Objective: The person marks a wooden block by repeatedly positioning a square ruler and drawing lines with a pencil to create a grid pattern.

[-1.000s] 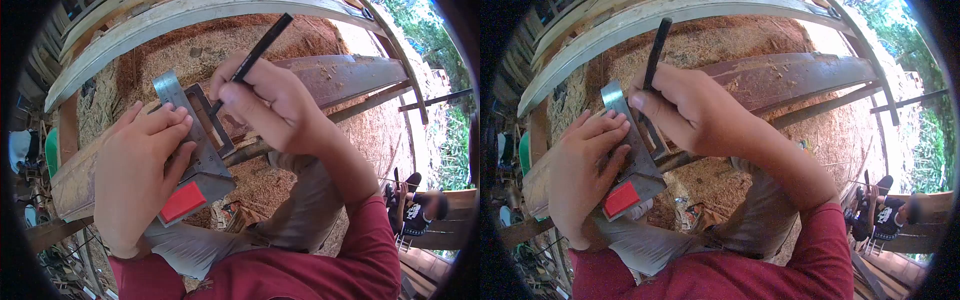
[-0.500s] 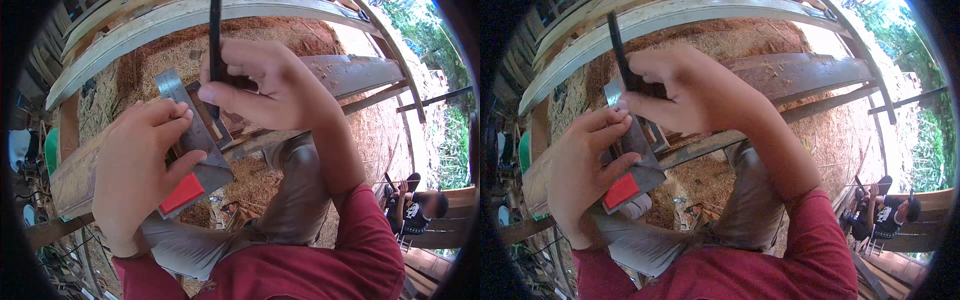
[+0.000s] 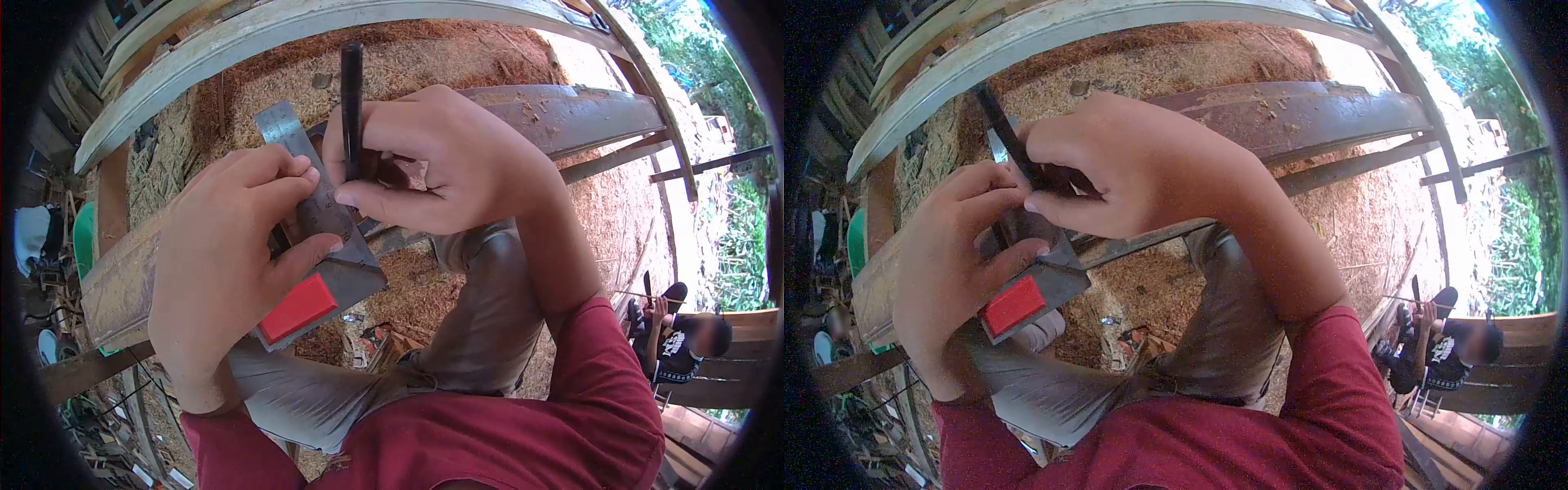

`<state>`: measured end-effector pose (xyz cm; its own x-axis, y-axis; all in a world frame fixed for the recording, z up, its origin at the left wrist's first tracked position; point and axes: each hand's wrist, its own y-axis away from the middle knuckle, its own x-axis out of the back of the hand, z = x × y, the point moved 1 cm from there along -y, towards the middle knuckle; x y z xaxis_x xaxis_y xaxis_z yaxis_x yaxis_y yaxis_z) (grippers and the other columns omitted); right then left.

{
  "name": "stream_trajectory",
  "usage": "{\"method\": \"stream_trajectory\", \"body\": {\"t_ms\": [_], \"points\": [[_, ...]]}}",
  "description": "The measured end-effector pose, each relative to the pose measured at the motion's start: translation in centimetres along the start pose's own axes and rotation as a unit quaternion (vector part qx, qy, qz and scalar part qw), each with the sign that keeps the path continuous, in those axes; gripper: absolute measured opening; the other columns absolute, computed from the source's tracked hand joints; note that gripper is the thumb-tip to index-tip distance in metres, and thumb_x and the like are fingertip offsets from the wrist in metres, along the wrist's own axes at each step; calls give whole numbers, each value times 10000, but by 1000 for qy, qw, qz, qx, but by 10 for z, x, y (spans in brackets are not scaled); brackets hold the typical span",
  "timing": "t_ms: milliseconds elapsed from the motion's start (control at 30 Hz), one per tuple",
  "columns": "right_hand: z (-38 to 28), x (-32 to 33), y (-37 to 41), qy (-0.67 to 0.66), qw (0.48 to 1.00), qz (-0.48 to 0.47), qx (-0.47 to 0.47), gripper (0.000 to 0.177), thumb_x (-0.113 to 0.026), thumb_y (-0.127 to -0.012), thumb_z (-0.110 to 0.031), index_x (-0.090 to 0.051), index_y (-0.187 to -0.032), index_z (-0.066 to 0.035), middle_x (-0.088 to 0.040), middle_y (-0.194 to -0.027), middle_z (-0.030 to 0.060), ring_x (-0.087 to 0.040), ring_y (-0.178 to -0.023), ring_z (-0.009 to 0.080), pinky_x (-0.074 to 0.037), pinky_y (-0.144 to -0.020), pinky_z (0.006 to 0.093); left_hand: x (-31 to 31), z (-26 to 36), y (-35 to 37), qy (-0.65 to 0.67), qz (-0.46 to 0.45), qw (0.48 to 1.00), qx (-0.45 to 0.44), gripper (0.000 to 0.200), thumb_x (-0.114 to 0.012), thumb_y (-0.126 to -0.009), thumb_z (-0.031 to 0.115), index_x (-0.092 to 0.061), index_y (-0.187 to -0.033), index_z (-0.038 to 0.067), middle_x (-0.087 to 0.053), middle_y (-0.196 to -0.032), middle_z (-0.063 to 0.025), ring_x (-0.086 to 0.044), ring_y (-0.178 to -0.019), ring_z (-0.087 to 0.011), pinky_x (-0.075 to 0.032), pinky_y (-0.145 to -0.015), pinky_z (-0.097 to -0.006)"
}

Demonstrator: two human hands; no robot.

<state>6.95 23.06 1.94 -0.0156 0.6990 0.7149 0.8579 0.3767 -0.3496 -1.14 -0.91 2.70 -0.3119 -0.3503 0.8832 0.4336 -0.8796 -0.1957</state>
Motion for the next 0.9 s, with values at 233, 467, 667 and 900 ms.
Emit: {"method": "stream_trajectory", "body": {"t_ms": [233, 467, 667, 900], "points": [[2, -3, 2, -13, 1000, -14, 9, 142, -809, -954, -105, -733, -1069, -68, -720, -880, 74, -712, -701, 263, -543, -645, 367, 0, -1, -1, 7, -6, 1000, 1, 446, -930, -738, 88, -776, -1147, -2, -718, -1171, -141, -708, -1147, -383, -559, -1000, -464], [-1, -3, 2, 7, 1000, -22, 7, 137, -814, -960, -130, -736, -1062, -82, -712, -886, 84, -710, -734, 296, -538, -663, 400, 0, -1, -2, 20, -5, 1000, 4, 445, -941, -729, 75, -772, -1136, 10, -730, -1197, -145, -700, -1181, -396, -548, -1033, -479], [1, -6, 2, 4, 1000, -25, 18, 141, -819, -962, -149, -736, -1058, -89, -698, -891, 103, -704, -751, 335, -533, -685, 435, 2, 1, -5, 18, -24, 999, 14, 444, -936, -734, 73, -775, -1145, 30, -746, -1249, -149, -690, -1234, -411, -537, -1067, -488], [-5, -5, -1, -30, 999, -26, -12, 229, -788, -968, -224, -687, -1003, -22, -708, -816, 227, -703, -795, 482, -537, -701, 543, 2, 0, -5, 21, -28, 999, 17, 461, -934, -730, 72, -781, -1163, 25, -745, -1257, -156, -689, -1232, -418, -534, -1074, -489]]}}
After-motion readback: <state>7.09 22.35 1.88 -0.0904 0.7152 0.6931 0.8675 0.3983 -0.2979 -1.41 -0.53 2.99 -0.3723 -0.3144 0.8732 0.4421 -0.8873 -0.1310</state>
